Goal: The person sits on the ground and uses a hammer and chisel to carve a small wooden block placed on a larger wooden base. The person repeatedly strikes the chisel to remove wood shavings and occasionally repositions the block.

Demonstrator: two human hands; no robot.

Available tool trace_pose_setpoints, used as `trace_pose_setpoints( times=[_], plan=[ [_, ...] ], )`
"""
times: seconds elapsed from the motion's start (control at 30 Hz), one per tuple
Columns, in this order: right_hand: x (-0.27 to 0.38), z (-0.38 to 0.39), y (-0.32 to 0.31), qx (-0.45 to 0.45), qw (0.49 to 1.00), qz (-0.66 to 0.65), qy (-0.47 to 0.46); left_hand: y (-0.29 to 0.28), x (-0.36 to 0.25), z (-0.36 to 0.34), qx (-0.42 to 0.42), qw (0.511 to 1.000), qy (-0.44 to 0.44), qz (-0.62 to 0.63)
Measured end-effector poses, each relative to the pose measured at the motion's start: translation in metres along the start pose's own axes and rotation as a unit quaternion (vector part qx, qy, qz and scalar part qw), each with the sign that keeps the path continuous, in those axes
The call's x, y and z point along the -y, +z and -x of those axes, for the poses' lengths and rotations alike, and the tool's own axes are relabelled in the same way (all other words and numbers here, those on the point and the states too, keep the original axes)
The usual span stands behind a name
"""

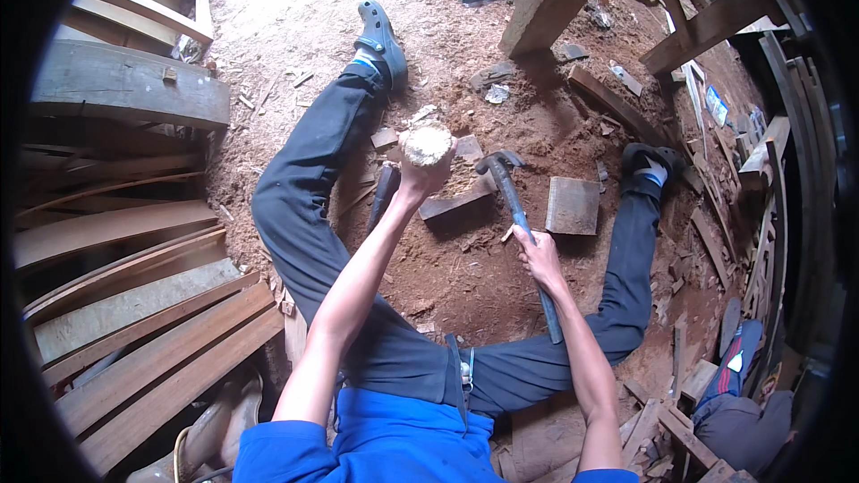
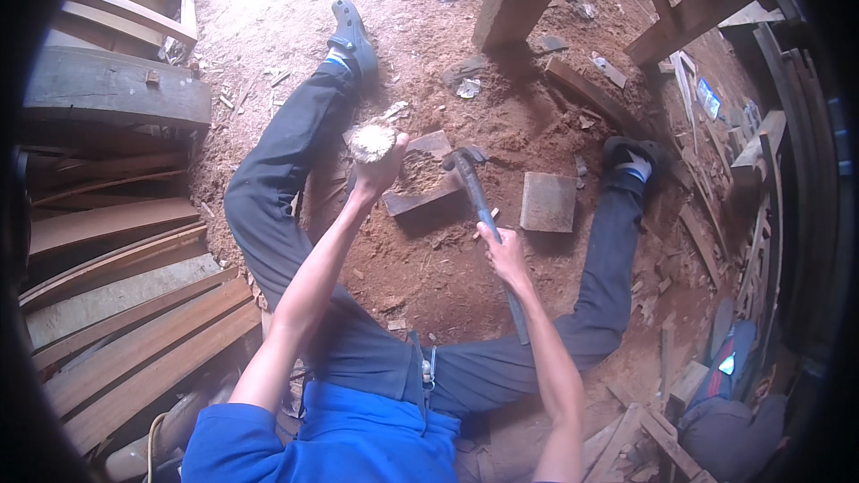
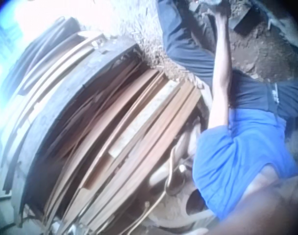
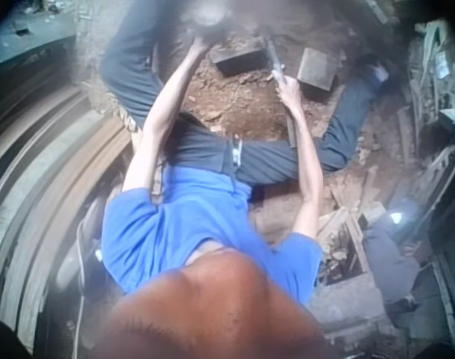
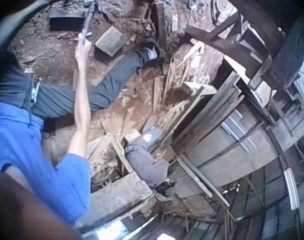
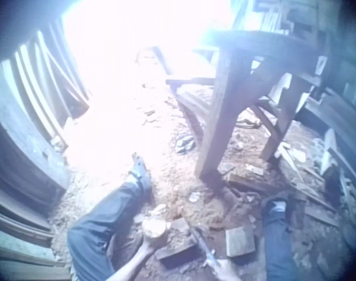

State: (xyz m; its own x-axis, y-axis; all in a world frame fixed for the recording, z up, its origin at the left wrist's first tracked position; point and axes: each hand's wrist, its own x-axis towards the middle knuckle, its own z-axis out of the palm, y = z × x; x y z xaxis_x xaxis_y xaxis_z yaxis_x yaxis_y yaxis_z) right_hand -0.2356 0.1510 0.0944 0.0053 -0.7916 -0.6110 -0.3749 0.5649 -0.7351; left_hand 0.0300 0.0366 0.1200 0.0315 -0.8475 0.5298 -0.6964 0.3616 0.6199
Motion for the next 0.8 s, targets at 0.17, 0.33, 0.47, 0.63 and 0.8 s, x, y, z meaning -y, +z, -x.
trace_pose_setpoints(
  times=[0.17,0.33,0.47,0.63,0.8],
  plan=[
    [0.073,0.039,-0.014,-0.001,0.984,-0.14,-0.11,0.014,0.014,-0.003,0.013,0.972,-0.142,0.185],
    [0.189,0.109,-0.045,-0.034,0.901,-0.182,-0.392,0.015,0.017,-0.006,-0.021,0.97,-0.115,0.214],
    [0.224,0.139,-0.034,-0.045,0.837,-0.231,-0.495,0.016,0.016,-0.006,-0.007,0.959,-0.168,0.226],
    [0.194,0.106,0.002,-0.04,0.908,0.198,-0.367,0.017,0.017,-0.005,0.043,0.961,-0.092,0.258],
    [0.154,0.11,0.001,0.001,0.984,0.075,-0.161,0.013,0.023,0.003,0.002,0.956,-0.192,0.223]
  ],
)
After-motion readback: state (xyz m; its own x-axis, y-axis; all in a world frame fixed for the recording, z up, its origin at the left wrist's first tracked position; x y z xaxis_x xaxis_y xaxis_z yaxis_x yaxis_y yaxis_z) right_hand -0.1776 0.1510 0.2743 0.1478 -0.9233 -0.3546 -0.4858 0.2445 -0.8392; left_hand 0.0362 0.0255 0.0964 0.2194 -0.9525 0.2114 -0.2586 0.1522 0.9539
